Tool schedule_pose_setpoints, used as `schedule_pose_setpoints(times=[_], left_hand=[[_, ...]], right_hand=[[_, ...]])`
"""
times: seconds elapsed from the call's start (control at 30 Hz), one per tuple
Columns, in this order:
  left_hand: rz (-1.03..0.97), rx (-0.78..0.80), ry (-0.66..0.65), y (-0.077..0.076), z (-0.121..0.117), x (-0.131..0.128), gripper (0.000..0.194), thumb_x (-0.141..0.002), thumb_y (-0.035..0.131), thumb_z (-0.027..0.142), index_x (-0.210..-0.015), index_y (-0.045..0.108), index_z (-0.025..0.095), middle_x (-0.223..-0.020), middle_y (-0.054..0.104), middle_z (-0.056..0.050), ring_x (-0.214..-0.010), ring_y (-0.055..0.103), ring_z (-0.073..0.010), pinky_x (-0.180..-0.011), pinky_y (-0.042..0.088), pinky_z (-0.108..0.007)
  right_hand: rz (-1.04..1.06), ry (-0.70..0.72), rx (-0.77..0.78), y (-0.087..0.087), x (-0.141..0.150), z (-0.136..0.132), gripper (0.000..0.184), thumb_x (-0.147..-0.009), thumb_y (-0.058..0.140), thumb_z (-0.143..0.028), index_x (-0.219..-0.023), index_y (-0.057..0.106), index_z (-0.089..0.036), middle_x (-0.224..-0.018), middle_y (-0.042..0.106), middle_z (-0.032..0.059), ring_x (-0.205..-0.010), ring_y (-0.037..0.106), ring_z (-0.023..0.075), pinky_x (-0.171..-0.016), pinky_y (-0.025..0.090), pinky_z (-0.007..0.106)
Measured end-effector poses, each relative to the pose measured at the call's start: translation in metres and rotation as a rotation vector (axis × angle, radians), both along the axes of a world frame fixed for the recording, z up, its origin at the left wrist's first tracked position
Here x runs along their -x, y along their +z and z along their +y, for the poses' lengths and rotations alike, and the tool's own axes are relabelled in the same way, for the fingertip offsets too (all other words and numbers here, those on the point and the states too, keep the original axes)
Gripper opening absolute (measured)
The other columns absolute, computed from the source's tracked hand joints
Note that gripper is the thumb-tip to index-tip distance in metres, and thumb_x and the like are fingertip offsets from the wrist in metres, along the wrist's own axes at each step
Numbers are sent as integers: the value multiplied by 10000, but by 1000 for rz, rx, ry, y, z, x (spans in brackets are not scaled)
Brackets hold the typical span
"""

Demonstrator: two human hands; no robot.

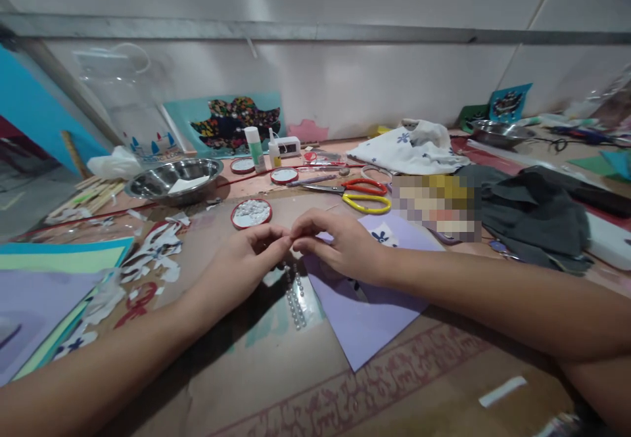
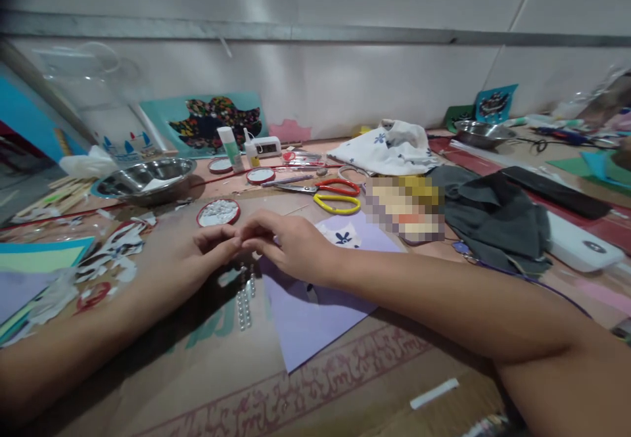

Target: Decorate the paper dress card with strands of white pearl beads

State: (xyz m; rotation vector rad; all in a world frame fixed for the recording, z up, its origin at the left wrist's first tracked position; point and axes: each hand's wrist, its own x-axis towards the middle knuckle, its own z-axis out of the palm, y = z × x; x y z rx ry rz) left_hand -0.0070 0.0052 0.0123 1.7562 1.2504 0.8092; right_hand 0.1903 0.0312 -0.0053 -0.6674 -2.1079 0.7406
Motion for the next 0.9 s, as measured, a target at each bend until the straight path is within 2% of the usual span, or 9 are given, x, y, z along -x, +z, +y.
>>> schedule_pose_setpoints(times=[0.17, 0.33, 0.5, 0.67, 0.77, 0.9], left_hand=[[-91, 75, -4, -2, 2, 0, 258, -862, 629, 442, -911, 738, 213, -907, 747, -50, -847, 671, -213, -760, 532, -328], [-93, 70, -5, 1, 2, -1, 223, -832, 674, 407, -935, 763, 230, -933, 760, -51, -880, 676, -230, -810, 547, -358], [-78, 43, -22, -2, 2, 1, 219, -851, 664, 416, -925, 760, 233, -959, 751, -42, -894, 667, -220, -847, 530, -364], [-49, 8, -11, -2, 2, 0, 234, -856, 637, 439, -878, 743, 232, -905, 740, -41, -854, 656, -220, -798, 531, -363], [-45, 7, 1, 0, 1, 0, 237, -841, 632, 446, -840, 722, 227, -850, 727, -33, -800, 651, -211, -750, 534, -348], [-77, 12, -11, 1, 1, 0, 221, -836, 628, 430, -818, 700, 221, -824, 711, -18, -773, 645, -195, -735, 527, -325]], right_hand=[[96, -6, 188, -1, 1, 4, 38, -915, 597, -151, -927, 604, -186, -796, 684, -17, -714, 647, 111, -691, 519, 257], [188, 45, 342, 0, 3, 5, 51, -896, 613, -172, -883, 566, -186, -763, 667, -24, -682, 647, 103, -644, 522, 244], [158, 15, 307, 2, 2, 3, 55, -876, 636, -175, -872, 582, -182, -779, 664, -20, -688, 629, 103, -634, 502, 239], [129, 30, 285, 2, 0, 2, 29, -907, 618, -192, -899, 591, -184, -803, 687, -11, -721, 652, 115, -664, 514, 247], [102, 44, 229, 2, -1, 1, 30, -938, 575, -184, -933, 604, -182, -829, 692, 0, -740, 658, 119, -693, 528, 256], [71, 39, 113, 2, -1, 0, 42, -924, 615, -184, -962, 630, -191, -898, 706, 10, -807, 662, 125, -755, 537, 263]])
